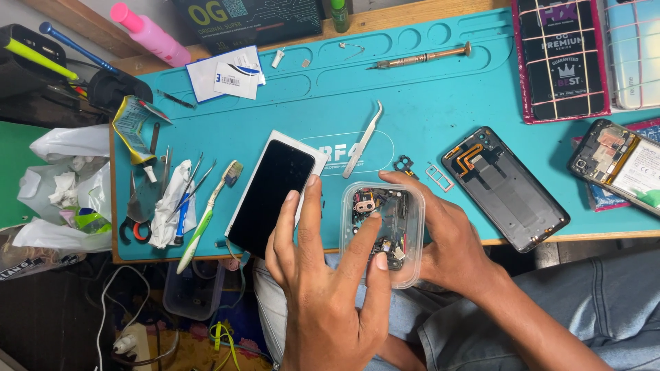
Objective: Sorting and placing small electronic components into a mobile phone frame during a repair process.
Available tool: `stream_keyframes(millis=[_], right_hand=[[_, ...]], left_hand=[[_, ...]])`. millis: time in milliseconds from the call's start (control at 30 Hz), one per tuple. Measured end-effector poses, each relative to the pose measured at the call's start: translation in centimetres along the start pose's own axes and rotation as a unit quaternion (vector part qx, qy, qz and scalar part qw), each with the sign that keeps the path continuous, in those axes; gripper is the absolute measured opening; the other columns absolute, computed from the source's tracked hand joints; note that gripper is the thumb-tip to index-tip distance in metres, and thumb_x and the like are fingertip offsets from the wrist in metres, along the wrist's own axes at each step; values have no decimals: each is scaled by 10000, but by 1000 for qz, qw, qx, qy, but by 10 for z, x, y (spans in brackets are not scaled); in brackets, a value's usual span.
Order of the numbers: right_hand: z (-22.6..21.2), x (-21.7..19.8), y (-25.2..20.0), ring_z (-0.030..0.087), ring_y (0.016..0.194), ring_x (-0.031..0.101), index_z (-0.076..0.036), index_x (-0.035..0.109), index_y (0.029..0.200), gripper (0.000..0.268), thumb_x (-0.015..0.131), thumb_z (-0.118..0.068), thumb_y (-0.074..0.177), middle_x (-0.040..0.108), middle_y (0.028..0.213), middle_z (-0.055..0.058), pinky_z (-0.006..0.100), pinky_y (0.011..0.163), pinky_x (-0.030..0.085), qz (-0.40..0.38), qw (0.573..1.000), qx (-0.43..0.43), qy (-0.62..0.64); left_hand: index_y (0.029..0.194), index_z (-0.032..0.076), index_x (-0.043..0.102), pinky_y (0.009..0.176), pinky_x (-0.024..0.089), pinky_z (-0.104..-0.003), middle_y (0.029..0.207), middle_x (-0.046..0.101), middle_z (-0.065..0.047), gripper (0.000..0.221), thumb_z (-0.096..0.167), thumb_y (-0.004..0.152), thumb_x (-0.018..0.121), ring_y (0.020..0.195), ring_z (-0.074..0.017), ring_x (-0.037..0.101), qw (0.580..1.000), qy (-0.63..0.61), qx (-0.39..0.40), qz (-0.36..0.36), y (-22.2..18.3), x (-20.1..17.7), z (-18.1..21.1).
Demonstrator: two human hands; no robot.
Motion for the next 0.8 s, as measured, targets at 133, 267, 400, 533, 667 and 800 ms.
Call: stream_keyframes(millis=[133,267,400,533,667,800], right_hand=[[2,1,-1,286,1359,726,-54,484,1575,1063,969,-431,708,641,1553,130,357,1038,581,-1,1000,-2,-6],[1,0,-1,195,1088,772,-71,486,1571,1079,1000,-350,665,668,1507,88,317,930,587,-2,1000,5,-5],[-1,1,-1,251,1260,760,-62,482,1570,1034,992,-321,708,702,1460,110,338,1012,584,0,1000,-15,-13],[-3,0,0,230,1174,778,-61,492,1560,856,889,-186,811,741,1413,99,334,984,594,7,999,-23,-22],[-1,0,0,237,1145,784,-52,497,1555,821,844,-430,913,743,1401,107,340,938,600,6,999,-33,-23],[0,-2,0,239,1221,743,-49,485,1567,1041,973,-437,733,683,1466,109,341,986,582,-1,1000,-17,-8]], left_hand=[[1298,205,776,1159,344,-671,1639,426,-314,363,268,986,602,1510,-552,420,1000,-11,2,-10,-1,1,0],[1293,209,774,1170,327,-665,1647,411,-321,354,269,998,590,1511,-559,409,1000,-18,3,-18,2,3,2],[1069,185,774,1135,380,-653,1577,495,-248,130,188,953,714,1480,-523,471,999,-38,-26,10,9,8,0],[1023,133,733,1114,361,-690,1564,480,-242,90,164,938,730,1468,-533,458,999,-40,-28,-2,22,13,3],[964,111,677,1134,318,-669,1543,496,-246,13,106,972,668,1457,-497,456,999,-36,-19,-28,26,19,7],[1019,111,653,1100,347,-589,1469,526,-199,60,119,1012,593,1375,-429,500,998,-54,-35,-17,23,9,8]])
Point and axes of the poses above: each hand's wrist, its own y-axis towards the middle knuckle, its own x-axis out of the palm, z = x × y, the point moved 4 cm from there along y, towards the middle knuckle
